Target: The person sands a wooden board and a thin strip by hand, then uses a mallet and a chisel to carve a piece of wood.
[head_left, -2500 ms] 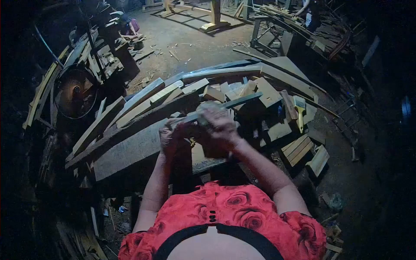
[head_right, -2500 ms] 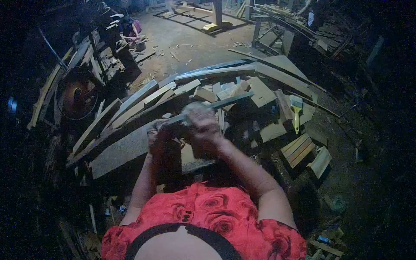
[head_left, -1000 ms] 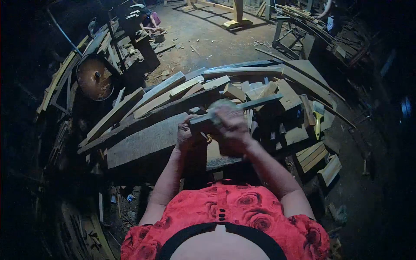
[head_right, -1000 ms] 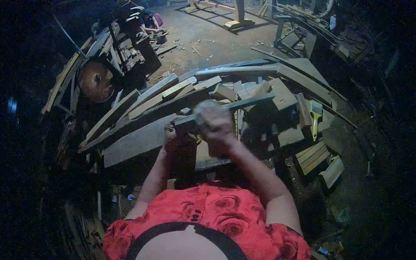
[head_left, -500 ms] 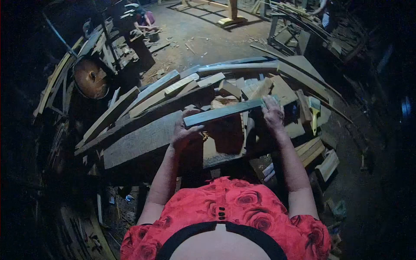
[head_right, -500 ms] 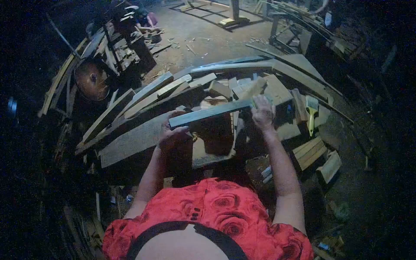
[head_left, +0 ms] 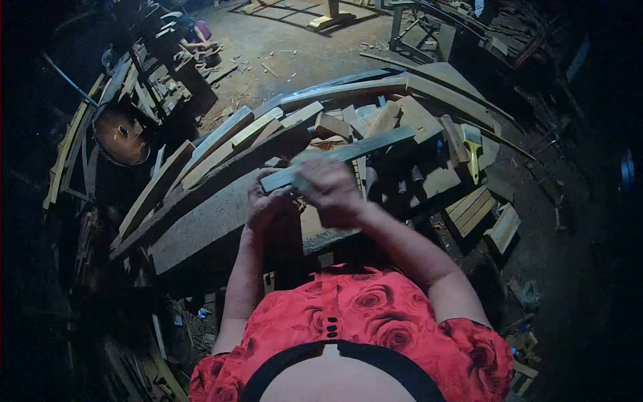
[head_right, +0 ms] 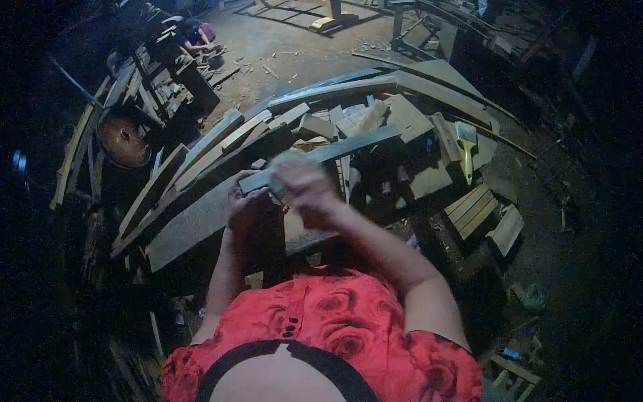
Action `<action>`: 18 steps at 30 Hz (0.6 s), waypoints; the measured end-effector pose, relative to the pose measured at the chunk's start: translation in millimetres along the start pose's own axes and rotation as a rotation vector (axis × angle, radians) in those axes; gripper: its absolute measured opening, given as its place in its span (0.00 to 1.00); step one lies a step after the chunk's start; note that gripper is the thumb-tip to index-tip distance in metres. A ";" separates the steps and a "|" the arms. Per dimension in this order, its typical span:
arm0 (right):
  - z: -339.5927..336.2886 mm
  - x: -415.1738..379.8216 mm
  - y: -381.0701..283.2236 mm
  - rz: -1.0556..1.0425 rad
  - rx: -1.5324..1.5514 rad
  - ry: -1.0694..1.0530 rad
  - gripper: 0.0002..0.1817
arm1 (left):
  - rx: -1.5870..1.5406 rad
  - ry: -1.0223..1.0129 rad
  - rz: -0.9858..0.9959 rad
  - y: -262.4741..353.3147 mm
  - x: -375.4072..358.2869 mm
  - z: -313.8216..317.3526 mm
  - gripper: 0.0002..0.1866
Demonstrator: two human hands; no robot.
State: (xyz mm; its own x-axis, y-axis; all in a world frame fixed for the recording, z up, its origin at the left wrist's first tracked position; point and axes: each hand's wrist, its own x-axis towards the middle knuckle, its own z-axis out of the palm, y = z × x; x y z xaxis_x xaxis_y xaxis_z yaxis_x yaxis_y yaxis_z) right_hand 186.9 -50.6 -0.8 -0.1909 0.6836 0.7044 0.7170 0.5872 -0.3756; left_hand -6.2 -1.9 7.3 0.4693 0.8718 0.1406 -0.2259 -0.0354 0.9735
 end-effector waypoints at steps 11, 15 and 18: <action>-56.4 -39.0 131.9 0.525 -0.264 0.178 0.16 | -0.049 0.023 -0.020 2.5 2.7 2.7 0.17; 2.0 10.3 -10.8 0.108 0.134 0.093 0.15 | -0.129 0.000 0.055 -7.3 2.6 0.6 0.17; 6.9 15.2 -59.2 0.015 -0.044 0.015 0.21 | -0.443 0.169 -0.069 -4.3 -3.5 14.5 0.19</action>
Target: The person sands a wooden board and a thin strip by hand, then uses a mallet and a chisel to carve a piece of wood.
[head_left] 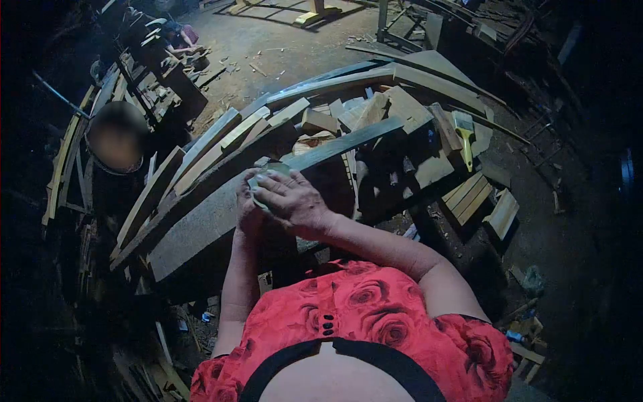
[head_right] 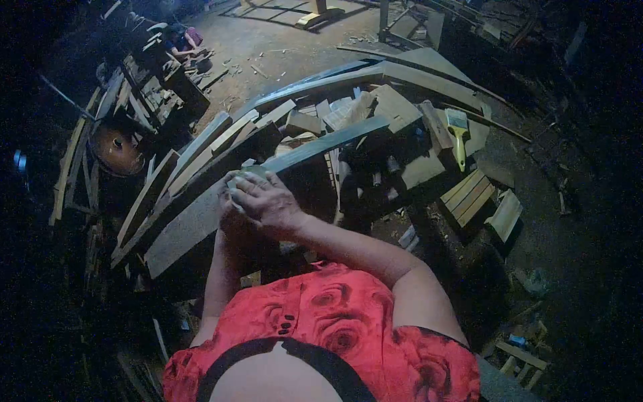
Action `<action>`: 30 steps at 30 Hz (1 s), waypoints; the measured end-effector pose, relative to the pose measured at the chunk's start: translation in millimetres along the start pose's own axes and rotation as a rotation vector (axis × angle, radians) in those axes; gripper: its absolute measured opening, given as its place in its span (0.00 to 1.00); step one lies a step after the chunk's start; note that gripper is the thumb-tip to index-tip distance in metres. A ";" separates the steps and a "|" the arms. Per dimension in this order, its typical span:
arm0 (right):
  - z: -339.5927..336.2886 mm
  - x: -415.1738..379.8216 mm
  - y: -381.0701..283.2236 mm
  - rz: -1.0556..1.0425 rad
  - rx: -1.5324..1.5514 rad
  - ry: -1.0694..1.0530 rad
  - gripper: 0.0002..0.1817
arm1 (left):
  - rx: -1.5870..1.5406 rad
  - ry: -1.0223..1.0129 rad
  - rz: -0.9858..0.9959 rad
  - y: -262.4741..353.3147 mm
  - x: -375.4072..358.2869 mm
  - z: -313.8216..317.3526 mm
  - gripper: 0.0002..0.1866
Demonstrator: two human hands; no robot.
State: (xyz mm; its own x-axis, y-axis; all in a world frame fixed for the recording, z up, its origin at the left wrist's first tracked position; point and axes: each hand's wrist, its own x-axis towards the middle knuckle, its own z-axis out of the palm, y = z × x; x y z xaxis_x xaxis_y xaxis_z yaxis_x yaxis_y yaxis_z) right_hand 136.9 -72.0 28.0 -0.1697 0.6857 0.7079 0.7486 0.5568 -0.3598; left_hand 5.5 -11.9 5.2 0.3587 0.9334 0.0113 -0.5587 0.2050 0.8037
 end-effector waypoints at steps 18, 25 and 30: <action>-81.8 -69.0 210.7 0.704 -0.478 -0.001 0.21 | 0.243 -0.076 0.030 16.9 5.4 4.7 0.15; -29.9 -11.7 32.7 0.028 -0.370 -0.044 0.19 | 0.223 -0.064 0.018 6.5 9.3 -2.7 0.16; -41.0 -21.5 94.9 -0.055 -0.050 0.050 0.17 | 0.244 -0.100 0.134 2.2 7.9 -5.8 0.23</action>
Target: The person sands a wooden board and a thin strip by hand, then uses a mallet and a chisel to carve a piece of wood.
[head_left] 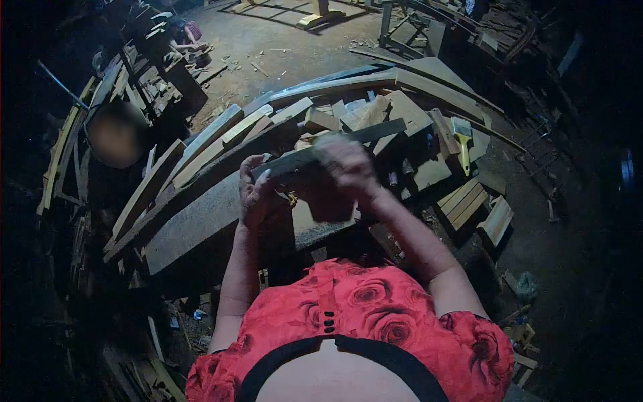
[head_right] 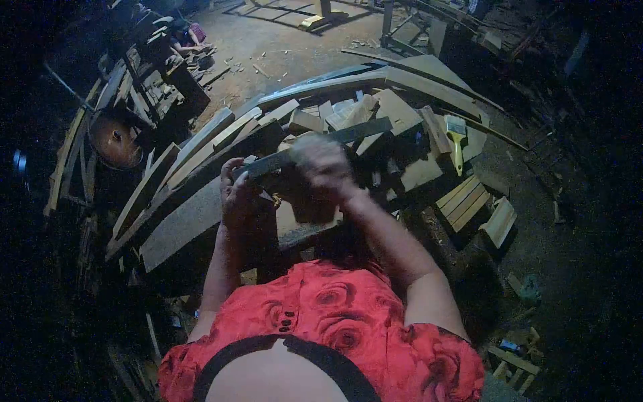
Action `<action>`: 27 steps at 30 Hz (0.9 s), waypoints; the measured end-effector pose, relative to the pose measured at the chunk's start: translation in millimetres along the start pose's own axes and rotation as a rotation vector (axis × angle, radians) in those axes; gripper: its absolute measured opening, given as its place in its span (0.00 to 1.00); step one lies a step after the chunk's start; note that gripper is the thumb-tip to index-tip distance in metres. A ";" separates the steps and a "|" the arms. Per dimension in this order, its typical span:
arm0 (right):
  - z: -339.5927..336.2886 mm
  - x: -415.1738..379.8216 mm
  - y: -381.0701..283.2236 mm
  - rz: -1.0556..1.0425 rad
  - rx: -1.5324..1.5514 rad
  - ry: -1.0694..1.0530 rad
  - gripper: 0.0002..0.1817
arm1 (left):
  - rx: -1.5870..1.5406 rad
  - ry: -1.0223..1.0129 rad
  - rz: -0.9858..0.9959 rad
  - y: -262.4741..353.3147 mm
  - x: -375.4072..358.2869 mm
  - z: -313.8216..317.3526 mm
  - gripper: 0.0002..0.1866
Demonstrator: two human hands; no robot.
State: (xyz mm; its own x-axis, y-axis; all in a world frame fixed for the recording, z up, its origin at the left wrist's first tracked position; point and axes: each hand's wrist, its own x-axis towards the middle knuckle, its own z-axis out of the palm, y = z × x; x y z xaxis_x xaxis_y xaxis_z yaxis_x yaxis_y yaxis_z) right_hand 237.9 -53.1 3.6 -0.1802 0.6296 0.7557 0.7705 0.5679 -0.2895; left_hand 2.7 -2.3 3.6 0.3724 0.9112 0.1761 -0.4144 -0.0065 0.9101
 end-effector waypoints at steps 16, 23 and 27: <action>13.2 21.5 -50.2 0.060 -0.099 -0.022 0.12 | -0.082 -0.139 -0.006 4.7 0.2 -9.3 0.17; 7.0 29.7 -59.6 0.101 0.002 -0.114 0.19 | -0.041 -0.090 -0.034 0.7 -0.8 -15.3 0.18; -42.4 -34.1 86.2 0.247 -0.285 0.028 0.10 | -0.086 -0.144 0.048 1.0 2.7 -8.9 0.18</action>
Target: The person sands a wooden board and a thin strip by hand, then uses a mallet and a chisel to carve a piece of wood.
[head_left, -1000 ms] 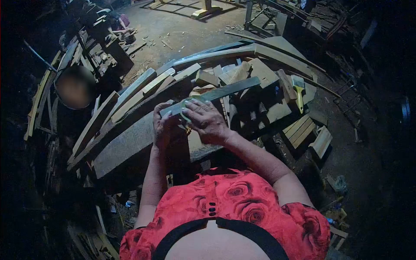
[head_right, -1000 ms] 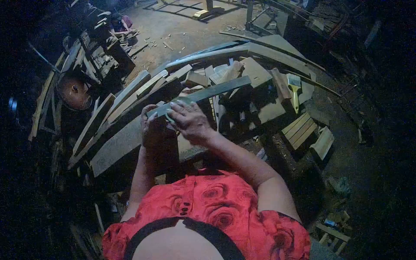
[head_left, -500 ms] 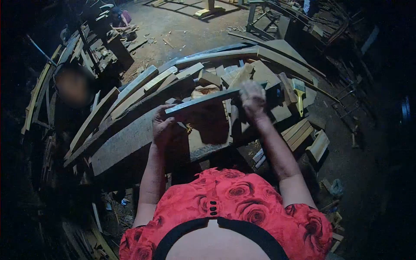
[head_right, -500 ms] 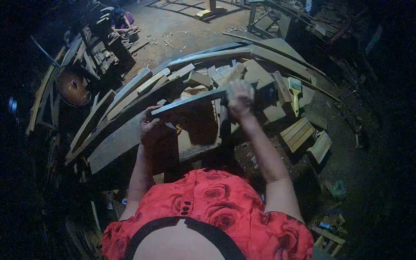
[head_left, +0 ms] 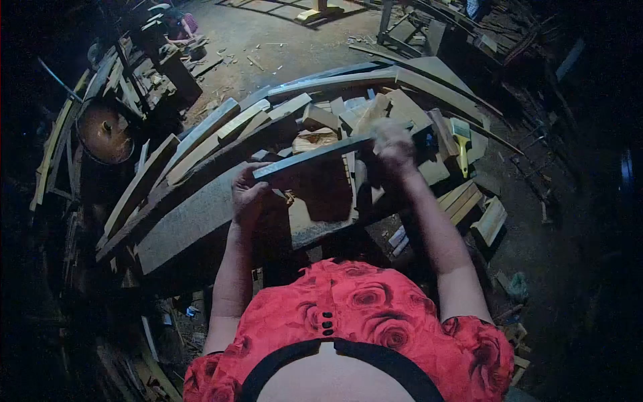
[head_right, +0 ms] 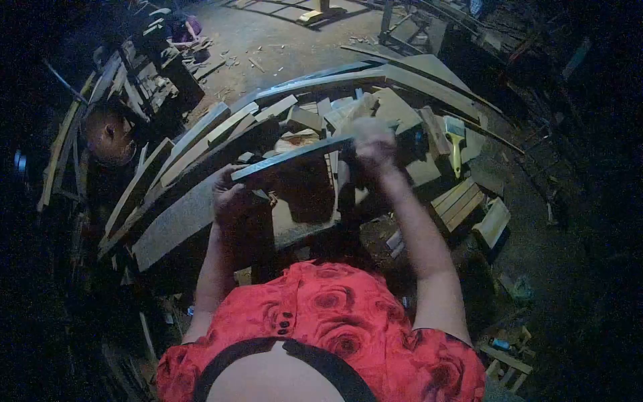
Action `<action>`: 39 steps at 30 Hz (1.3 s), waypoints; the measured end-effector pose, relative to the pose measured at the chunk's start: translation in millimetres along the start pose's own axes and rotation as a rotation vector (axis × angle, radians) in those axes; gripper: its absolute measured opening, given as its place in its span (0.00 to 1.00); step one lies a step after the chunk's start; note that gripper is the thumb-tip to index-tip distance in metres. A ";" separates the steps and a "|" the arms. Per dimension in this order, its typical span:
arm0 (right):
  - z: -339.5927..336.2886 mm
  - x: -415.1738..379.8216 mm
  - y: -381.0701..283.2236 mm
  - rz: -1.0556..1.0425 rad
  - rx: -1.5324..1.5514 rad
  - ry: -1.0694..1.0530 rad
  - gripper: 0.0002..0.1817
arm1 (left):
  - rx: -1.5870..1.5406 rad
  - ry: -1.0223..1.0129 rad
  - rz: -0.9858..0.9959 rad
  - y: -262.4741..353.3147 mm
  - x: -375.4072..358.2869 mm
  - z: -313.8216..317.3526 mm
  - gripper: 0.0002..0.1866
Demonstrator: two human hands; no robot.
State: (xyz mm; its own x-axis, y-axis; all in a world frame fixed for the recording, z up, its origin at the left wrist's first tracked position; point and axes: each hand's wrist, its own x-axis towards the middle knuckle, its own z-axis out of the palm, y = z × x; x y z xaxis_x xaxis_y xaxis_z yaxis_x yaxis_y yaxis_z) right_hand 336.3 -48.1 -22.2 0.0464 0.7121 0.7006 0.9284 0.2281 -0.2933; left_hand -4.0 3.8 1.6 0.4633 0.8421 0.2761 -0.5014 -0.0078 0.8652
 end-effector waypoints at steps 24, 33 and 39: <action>-29.7 -18.8 60.8 0.453 -0.016 -0.101 0.19 | 0.016 -0.016 0.005 0.9 0.5 0.5 0.18; -40.5 -31.6 36.1 0.658 0.220 0.015 0.20 | 0.135 0.046 0.089 -0.7 0.1 1.1 0.19; -28.5 -44.4 34.7 0.409 -0.215 -0.093 0.19 | 0.142 0.172 -0.073 10.4 1.9 16.0 0.24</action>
State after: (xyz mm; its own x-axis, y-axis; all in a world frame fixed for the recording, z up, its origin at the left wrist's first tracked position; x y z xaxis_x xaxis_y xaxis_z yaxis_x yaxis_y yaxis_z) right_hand 377.0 -90.7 -44.9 0.4000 0.7737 0.4913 0.8966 -0.2191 -0.3849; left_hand 3.4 -3.4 17.8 0.3573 0.9226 0.1455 -0.3572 -0.0090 0.9340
